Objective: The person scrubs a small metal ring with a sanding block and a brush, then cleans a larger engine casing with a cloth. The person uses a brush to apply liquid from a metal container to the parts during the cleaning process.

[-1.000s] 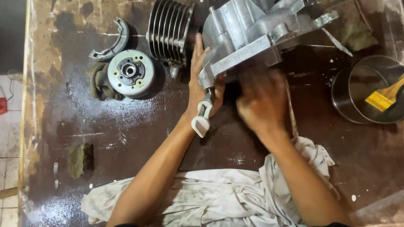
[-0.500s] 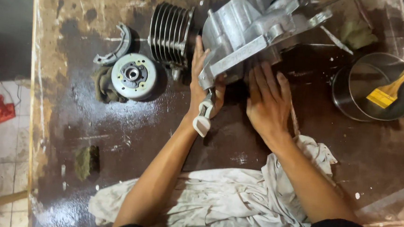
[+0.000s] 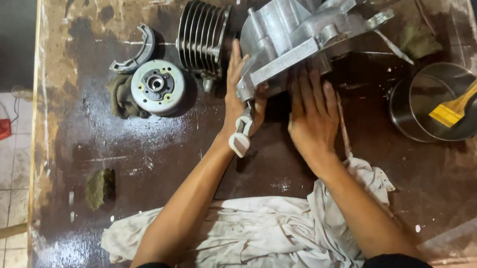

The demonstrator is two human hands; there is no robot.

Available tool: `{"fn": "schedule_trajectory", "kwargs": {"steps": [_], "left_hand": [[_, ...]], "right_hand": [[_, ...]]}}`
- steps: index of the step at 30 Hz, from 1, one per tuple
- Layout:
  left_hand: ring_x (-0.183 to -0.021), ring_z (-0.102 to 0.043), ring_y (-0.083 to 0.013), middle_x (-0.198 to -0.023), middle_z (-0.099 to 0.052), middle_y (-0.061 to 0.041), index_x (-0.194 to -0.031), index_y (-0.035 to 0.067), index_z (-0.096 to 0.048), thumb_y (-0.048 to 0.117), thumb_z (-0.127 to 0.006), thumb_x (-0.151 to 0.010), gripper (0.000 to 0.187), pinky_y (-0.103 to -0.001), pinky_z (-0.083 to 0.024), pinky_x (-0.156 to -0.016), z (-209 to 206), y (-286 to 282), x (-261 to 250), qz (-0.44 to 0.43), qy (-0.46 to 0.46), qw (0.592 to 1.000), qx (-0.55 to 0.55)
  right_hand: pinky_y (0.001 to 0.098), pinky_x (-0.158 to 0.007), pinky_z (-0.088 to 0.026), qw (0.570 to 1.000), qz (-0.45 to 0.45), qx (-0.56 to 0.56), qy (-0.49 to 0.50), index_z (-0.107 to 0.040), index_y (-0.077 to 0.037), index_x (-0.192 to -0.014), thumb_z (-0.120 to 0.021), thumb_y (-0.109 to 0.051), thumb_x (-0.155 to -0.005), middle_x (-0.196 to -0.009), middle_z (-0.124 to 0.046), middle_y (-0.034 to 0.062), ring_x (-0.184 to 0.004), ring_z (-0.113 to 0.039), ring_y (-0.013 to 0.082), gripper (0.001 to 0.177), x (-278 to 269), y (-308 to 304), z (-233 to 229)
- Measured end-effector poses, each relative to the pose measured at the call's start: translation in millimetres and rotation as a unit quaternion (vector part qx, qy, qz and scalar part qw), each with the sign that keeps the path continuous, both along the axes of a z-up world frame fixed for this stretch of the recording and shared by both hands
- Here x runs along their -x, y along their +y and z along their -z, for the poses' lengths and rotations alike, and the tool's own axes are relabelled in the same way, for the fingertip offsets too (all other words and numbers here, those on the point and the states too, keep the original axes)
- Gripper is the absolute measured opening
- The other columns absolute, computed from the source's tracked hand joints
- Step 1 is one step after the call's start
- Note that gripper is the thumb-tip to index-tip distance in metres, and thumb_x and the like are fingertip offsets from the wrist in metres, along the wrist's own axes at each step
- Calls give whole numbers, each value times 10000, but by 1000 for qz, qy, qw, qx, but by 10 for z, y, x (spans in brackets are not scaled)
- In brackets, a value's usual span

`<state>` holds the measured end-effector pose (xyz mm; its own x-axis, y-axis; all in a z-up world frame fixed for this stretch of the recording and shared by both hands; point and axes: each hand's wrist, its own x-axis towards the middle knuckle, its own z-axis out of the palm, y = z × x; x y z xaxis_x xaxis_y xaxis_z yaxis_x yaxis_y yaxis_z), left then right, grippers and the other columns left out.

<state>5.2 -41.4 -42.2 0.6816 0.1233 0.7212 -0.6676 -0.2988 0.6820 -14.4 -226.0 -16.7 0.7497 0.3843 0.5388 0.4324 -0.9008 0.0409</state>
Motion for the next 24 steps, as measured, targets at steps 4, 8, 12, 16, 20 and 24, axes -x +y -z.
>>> {"fn": "schedule_trajectory", "kwargs": {"steps": [4, 8, 12, 16, 20, 24], "left_hand": [[-1622, -237, -404, -1715, -162, -253, -1577, 131, -329, 215, -571, -1109, 533, -495, -383, -1288, 55, -1, -40, 29, 11, 999, 25], [-1602, -252, -371, -1750, -183, -219, -1590, 145, -333, 184, -581, -1084, 565, -511, -274, -1323, 46, 22, -49, 3, -21, 1000, -5], [-1605, -235, -385, -1746, -184, -236, -1580, 136, -359, 166, -575, -1103, 524, -511, -273, -1324, 79, 14, -59, 1, -9, 1000, 1], [-1595, -257, -386, -1710, -194, -254, -1568, 120, -371, 184, -569, -1092, 519, -499, -287, -1314, 108, -5, -65, -1, -10, 1000, 11], [-1600, -251, -386, -1690, -197, -248, -1571, 113, -370, 212, -551, -1125, 492, -501, -268, -1325, 91, 16, -89, 0, -21, 1000, 1], [-1600, -258, -396, -1691, -197, -258, -1569, 111, -369, 246, -546, -1138, 485, -499, -297, -1316, 110, -3, -50, -1, -3, 1000, 9]], "right_hand": [[559, -1231, -250, 999, 42, 17, -18, -647, 58, -1370, -638, -97, -864, -1524, -569, 226, -1499, -418, 373, 530, -32, -9, -115], [487, -1336, -273, 999, -21, 20, 34, -620, 61, -1416, -609, -67, -998, -1541, -570, 200, -1567, -436, 301, 437, 63, 76, 346], [583, -1227, -262, 999, 21, -24, 12, -660, 51, -1271, -603, -71, -910, -1414, -593, 234, -1471, -470, 362, 385, -61, -72, -113], [493, -1256, -306, 999, 34, -7, 14, -622, 99, -1413, -575, -77, -945, -1537, -555, 295, -1480, -462, 369, 503, -77, -35, 334], [548, -1208, -282, 999, 20, -18, 28, -645, 40, -1331, -577, -54, -867, -1491, -588, 201, -1479, -463, 300, 478, -14, 66, -31], [540, -1250, -271, 1000, 21, -3, -17, -629, 67, -1393, -634, -79, -885, -1528, -547, 224, -1507, -423, 378, 528, -7, 63, 16]]}}
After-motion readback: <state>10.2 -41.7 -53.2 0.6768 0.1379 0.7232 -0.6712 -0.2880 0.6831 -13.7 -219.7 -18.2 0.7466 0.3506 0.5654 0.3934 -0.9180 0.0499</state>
